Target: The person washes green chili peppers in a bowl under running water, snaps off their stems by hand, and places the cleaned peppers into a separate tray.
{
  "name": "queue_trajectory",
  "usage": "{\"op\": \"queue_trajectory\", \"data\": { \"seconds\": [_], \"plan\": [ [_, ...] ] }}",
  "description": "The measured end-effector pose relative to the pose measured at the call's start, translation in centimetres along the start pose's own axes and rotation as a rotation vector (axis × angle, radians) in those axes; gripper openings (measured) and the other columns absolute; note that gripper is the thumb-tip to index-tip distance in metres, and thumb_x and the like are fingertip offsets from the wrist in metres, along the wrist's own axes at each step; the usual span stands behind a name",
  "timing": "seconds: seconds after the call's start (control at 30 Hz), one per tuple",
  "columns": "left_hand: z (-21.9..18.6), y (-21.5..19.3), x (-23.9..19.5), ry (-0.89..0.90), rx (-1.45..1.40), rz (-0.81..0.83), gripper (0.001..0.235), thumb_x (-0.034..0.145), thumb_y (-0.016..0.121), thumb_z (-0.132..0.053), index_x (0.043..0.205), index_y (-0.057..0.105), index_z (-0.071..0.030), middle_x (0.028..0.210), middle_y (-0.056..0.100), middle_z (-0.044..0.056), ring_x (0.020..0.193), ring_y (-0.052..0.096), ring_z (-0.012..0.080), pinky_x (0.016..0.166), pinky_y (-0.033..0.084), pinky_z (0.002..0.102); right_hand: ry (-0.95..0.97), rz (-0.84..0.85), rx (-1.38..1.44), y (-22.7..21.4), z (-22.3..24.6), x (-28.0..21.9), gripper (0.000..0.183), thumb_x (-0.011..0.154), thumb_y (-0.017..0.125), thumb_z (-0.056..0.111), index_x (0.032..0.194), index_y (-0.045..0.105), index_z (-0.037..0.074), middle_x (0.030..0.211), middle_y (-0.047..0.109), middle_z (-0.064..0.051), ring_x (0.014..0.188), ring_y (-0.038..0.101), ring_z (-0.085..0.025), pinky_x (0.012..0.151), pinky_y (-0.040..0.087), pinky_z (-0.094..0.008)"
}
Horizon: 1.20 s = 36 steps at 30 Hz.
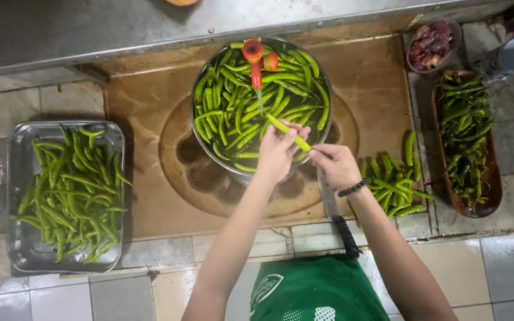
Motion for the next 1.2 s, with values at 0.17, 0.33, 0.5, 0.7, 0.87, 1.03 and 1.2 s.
{"op": "queue_trajectory", "data": {
  "seconds": [0.17, 0.33, 0.5, 0.7, 0.87, 1.03, 1.2],
  "plan": [
    [1.3, -1.5, 1.9, -0.266, -0.020, -0.017, 0.024, 0.102, 0.065, -0.005, 0.124, 0.060, 0.003, 0.120, 0.068, 0.019, 0.113, 0.068, 0.0350, 0.101, 0.059, 0.048, 0.005, 0.078, 0.086, -2.1, -2.8, 0.1, 0.016, 0.100, 0.063, 0.011, 0.103, 0.073, 0.000, 0.077, 0.065, 0.002, 0.070, 0.057, -0.006, 0.064, 0.048, -0.022],
    [0.8, -3.0, 1.7, 0.032, 1.679, -0.144, 0.034, 0.088, 0.064, -0.013, 0.121, 0.069, -0.014, 0.101, 0.072, 0.021, 0.096, 0.072, 0.0395, 0.089, 0.057, 0.049, 0.286, -0.082, 0.351, -4.1, -9.3, 2.5, 0.016, 0.093, 0.059, 0.010, 0.101, 0.071, 0.001, 0.081, 0.072, -0.003, 0.068, 0.063, -0.010, 0.061, 0.051, -0.024],
    [2.9, -3.3, 1.4, 0.161, 2.113, -0.206, 0.030, 0.087, 0.064, -0.017, 0.115, 0.075, -0.016, 0.098, 0.074, 0.021, 0.093, 0.070, 0.0401, 0.085, 0.053, 0.053, 0.471, -0.107, 0.245, -3.2, -12.7, 4.4, 0.026, 0.091, 0.070, 0.020, 0.107, 0.074, 0.000, 0.080, 0.073, -0.009, 0.051, 0.049, -0.013, 0.045, 0.035, -0.028],
    [0.0, -0.9, 0.7, 0.202, 1.747, -0.235, 0.040, 0.078, 0.076, -0.023, 0.116, 0.075, -0.010, 0.101, 0.073, 0.023, 0.094, 0.070, 0.0418, 0.086, 0.055, 0.048, 0.407, -0.182, 0.287, -1.9, -10.3, 5.6, 0.031, 0.088, 0.075, 0.013, 0.117, 0.071, 0.004, 0.085, 0.075, -0.005, 0.053, 0.053, -0.008, 0.047, 0.040, -0.024],
    [-3.3, 2.2, -0.6, 0.283, 1.490, -0.109, 0.028, 0.080, 0.075, -0.018, 0.104, 0.077, -0.004, 0.095, 0.074, 0.023, 0.090, 0.073, 0.0404, 0.082, 0.058, 0.044, 0.276, -0.097, 0.476, -0.7, -9.3, 7.5, 0.020, 0.096, 0.074, 0.009, 0.107, 0.070, -0.006, 0.080, 0.066, -0.003, 0.056, 0.048, -0.008, 0.048, 0.034, -0.024],
    [-5.8, 1.7, -0.1, 0.353, 1.530, 0.077, 0.034, 0.086, 0.072, -0.016, 0.116, 0.072, -0.001, 0.104, 0.072, 0.025, 0.095, 0.070, 0.0444, 0.083, 0.056, 0.045, 0.412, -0.075, 0.737, 0.8, -10.7, 8.7, 0.012, 0.092, 0.065, 0.006, 0.100, 0.069, -0.001, 0.080, 0.069, -0.008, 0.060, 0.057, -0.016, 0.052, 0.043, -0.030],
    [-7.8, -3.9, 1.3, 0.043, 1.935, 0.033, 0.041, 0.096, 0.068, -0.025, 0.132, 0.062, -0.005, 0.102, 0.072, 0.024, 0.097, 0.070, 0.0425, 0.085, 0.055, 0.049, 0.134, -0.137, -0.418, 1.1, -10.6, 9.3, 0.023, 0.094, 0.063, 0.025, 0.100, 0.075, 0.006, 0.090, 0.076, -0.018, 0.080, 0.072, -0.030, 0.074, 0.055, -0.039]
  ]
}}
Point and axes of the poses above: each hand's wrist, its own x-axis towards the middle knuckle, its own y-axis out of the palm, z = x × y, the point moved 5 cm from there along x, towards the middle knuckle
